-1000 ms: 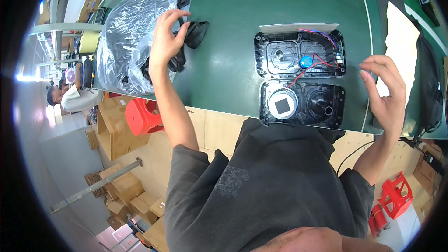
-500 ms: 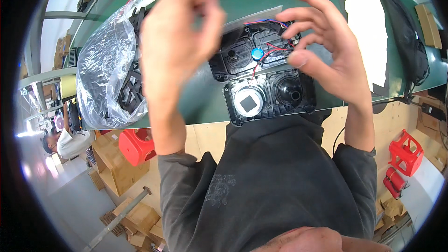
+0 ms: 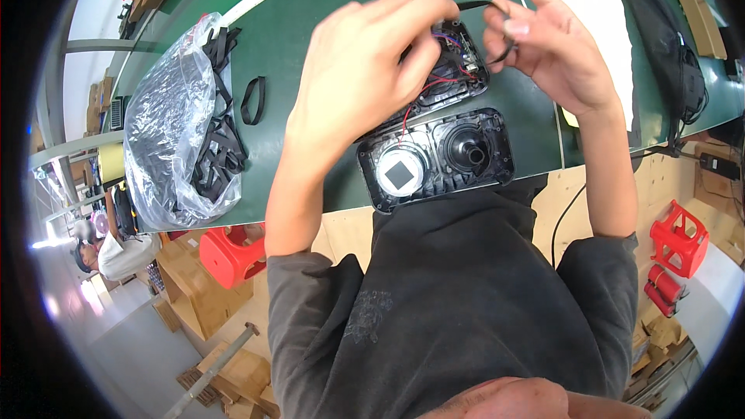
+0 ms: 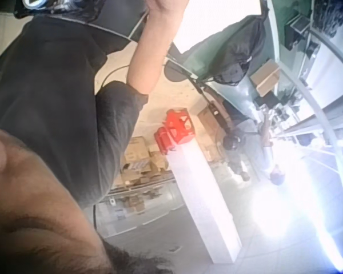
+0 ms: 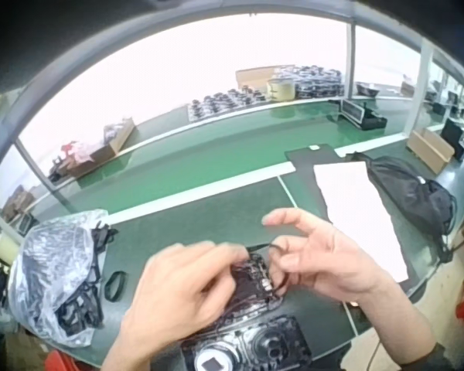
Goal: Assembling the internal components and applying adhesive strips to a small electronic device housing.
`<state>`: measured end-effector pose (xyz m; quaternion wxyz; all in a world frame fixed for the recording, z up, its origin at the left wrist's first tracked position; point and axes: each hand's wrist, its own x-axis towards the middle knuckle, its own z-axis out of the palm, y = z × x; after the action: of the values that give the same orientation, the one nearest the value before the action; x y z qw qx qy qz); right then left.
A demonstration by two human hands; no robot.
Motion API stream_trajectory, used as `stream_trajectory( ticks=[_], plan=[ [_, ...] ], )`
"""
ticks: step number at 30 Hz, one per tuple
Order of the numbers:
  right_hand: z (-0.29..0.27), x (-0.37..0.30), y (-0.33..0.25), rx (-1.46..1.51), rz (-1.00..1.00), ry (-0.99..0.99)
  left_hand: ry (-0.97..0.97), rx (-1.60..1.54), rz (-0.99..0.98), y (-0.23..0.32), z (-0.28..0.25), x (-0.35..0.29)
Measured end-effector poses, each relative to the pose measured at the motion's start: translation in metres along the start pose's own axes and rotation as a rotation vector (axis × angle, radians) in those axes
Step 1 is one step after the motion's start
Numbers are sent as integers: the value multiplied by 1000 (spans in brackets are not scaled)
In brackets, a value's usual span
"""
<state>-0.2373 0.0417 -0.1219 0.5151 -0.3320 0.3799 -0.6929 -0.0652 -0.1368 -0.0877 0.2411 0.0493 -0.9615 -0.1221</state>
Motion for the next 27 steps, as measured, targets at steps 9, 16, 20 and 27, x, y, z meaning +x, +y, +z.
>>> stream_trajectory(
  ticks=[9, 16, 20, 27],
  plan=[
    [-35, 10, 2, -327, -32, -28, -63, -156, 161, -4, 1, -21],
    [-38, 27, -11, -896, -37, -172, -55, -112, 39, -5, 18, -21],
    [-51, 42, -1, -957, -82, -181, -73, -36, 17, 1, 19, -20],
    [-62, 62, -8, -960, 13, -270, -91, 72, 11, 3, 22, -21]
  ],
)
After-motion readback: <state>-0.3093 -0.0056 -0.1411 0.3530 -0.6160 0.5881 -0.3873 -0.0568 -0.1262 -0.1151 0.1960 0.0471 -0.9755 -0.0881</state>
